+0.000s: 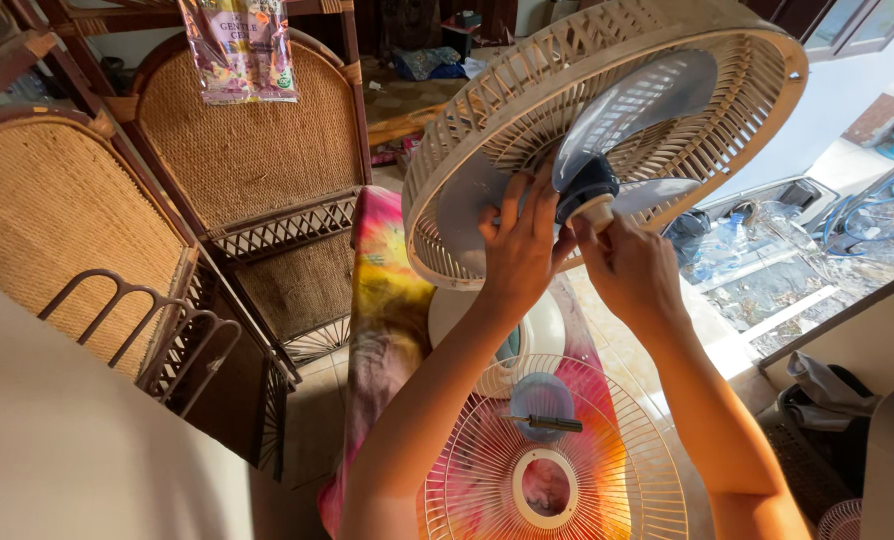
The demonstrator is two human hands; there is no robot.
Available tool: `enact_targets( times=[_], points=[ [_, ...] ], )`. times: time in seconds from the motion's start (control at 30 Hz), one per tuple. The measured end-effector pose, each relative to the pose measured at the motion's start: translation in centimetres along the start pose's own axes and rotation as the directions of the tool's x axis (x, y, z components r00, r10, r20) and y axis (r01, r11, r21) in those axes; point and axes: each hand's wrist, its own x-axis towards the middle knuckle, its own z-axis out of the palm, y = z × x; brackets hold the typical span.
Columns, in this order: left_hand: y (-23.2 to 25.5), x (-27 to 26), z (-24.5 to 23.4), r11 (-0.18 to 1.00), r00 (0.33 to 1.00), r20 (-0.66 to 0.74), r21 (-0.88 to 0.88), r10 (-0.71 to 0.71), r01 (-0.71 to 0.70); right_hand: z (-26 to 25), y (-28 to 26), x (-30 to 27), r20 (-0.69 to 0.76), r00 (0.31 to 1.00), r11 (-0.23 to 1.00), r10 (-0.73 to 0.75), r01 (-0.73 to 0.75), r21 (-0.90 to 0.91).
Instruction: The person reassembles an electric fan by attaching the front grille, mounting the fan blade onto the motor shaft, and securing it with a nut. The person uses a screwdriver to tighten the nut and completes the assembly.
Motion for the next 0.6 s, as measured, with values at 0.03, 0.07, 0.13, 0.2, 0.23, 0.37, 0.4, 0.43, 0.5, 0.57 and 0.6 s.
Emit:
enact_targets(
  times=[0.03,0.07,0.13,0.2,0.23,0.37,0.4,0.43,0.5,0.57,0.6],
  points=[
    [0.0,-0.1,0.0,1.000,1.000,0.012,0.012,0.000,0.000,0.5,0.5,0.1,0.052,0.998,0.999,0.028,-0.026,-0.044],
    [-0.1,-0.1,0.0,1.000,1.000,0.007,-0.006,0.003,-0.003,0.9,0.9,0.2,0.104,0.993,0.995,0.060,-0.050,-0.090],
    [-0.2,0.0,0.0,0.999,1.000,-0.003,-0.036,0.009,-0.009,1.3,1.8,0.5,0.146,0.989,0.999,-0.028,0.021,0.045],
    [-0.1,0.1,-0.1,1.000,1.000,0.005,-0.028,0.005,-0.005,1.2,2.1,0.7,0.163,0.983,0.992,-0.087,0.070,0.107],
    [0.0,0.1,-0.3,1.000,1.000,0.009,-0.022,0.001,-0.001,0.9,2.0,0.7,0.165,0.981,0.992,-0.099,0.083,0.098],
    [0.1,0.3,-0.4,1.000,0.999,0.038,-0.004,-0.028,0.028,-0.3,0.1,0.1,-0.107,0.993,0.997,0.056,-0.051,0.050],
    [0.1,0.3,-0.3,0.999,0.999,0.035,0.022,-0.032,0.031,-0.5,-0.5,0.1,-0.192,0.981,0.994,-0.016,0.036,0.101],
    [0.1,0.3,-0.3,0.998,0.999,0.032,0.048,-0.036,0.035,-0.6,-1.2,0.1,-0.278,0.957,0.981,-0.083,0.127,0.144],
    [0.0,0.3,-0.3,0.999,0.999,0.021,0.043,-0.031,0.030,-0.9,-2.1,0.2,-0.364,0.911,0.958,-0.195,0.257,0.129],
    [0.0,0.4,-0.2,0.999,1.000,0.014,0.042,-0.024,0.024,-1.5,-2.6,0.1,-0.348,0.890,0.945,-0.296,0.326,0.030],
    [0.0,0.4,-0.1,0.999,1.000,0.013,0.047,-0.021,0.021,-1.6,-2.6,0.0,-0.337,0.887,0.938,-0.315,0.346,0.034]
  ],
)
